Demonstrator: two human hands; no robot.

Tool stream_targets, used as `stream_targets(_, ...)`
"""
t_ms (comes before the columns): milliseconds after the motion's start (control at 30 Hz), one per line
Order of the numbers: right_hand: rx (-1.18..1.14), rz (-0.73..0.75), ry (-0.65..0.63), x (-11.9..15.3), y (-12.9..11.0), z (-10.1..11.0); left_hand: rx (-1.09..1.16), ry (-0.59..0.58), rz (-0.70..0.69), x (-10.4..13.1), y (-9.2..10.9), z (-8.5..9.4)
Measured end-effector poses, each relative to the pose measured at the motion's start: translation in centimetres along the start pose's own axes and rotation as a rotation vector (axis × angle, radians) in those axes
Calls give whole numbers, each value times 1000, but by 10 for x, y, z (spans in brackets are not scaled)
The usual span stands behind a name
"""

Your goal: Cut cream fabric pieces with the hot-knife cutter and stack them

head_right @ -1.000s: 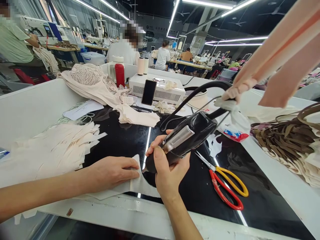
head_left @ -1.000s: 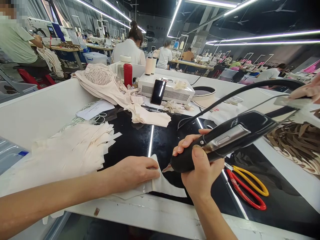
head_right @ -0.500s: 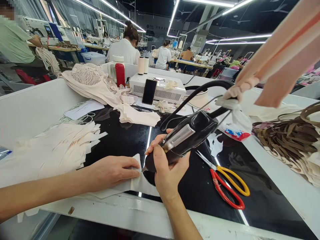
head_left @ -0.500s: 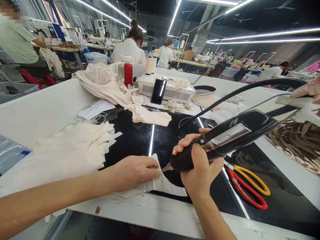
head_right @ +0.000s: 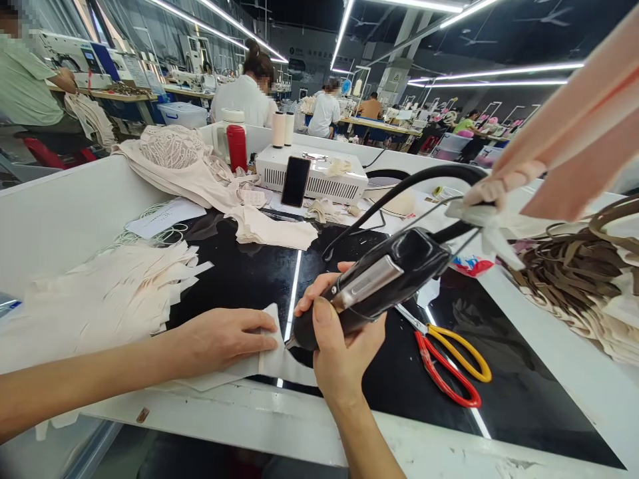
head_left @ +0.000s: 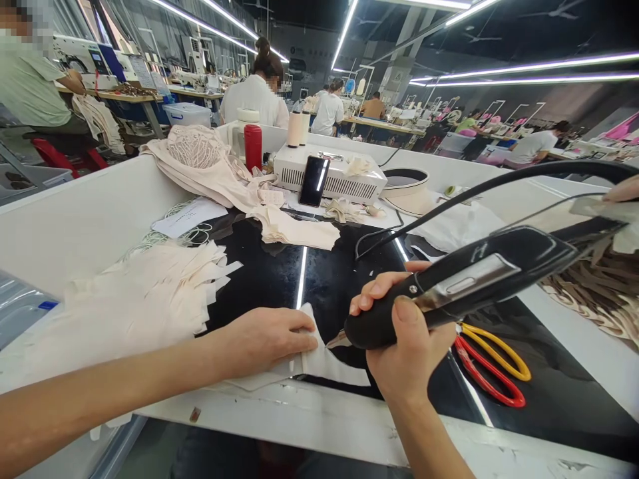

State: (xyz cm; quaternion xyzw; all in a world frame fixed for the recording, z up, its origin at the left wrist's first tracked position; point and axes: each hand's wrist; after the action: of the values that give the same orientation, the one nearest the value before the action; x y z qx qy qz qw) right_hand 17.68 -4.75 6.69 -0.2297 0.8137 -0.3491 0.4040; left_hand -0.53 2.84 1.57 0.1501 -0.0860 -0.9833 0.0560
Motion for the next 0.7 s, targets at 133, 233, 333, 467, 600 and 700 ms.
stream_targets(133, -9, -22, -3, 0, -3, 1, -5, -17, 7, 1, -1, 2)
stream_targets(233, -12, -5, 18, -1, -13, 5, -5, -20, -3, 0, -1, 4)
stream_targets(333, 24, 19, 43, 0, -24, 14, 10, 26, -10, -3, 6, 3)
stream_targets(467, 70, 30, 62, 6, -33, 27, 34, 96, -8, -12, 25, -5)
stream_targets(600, 92, 40, 74, 11, -34, 34, 0, 45, 4, -20, 42, -13)
stream_targets(700, 90, 42, 65, 13, -33, 35, -12, -5, 53, -20, 48, -15)
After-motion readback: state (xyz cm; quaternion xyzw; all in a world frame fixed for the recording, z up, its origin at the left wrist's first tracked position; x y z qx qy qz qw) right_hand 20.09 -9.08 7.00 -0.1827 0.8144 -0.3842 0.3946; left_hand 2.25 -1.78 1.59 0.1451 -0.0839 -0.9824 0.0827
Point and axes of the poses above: each hand's wrist, its own x-axis away from the middle knuckle, its own z-axis out of the back of the hand, y = z × x
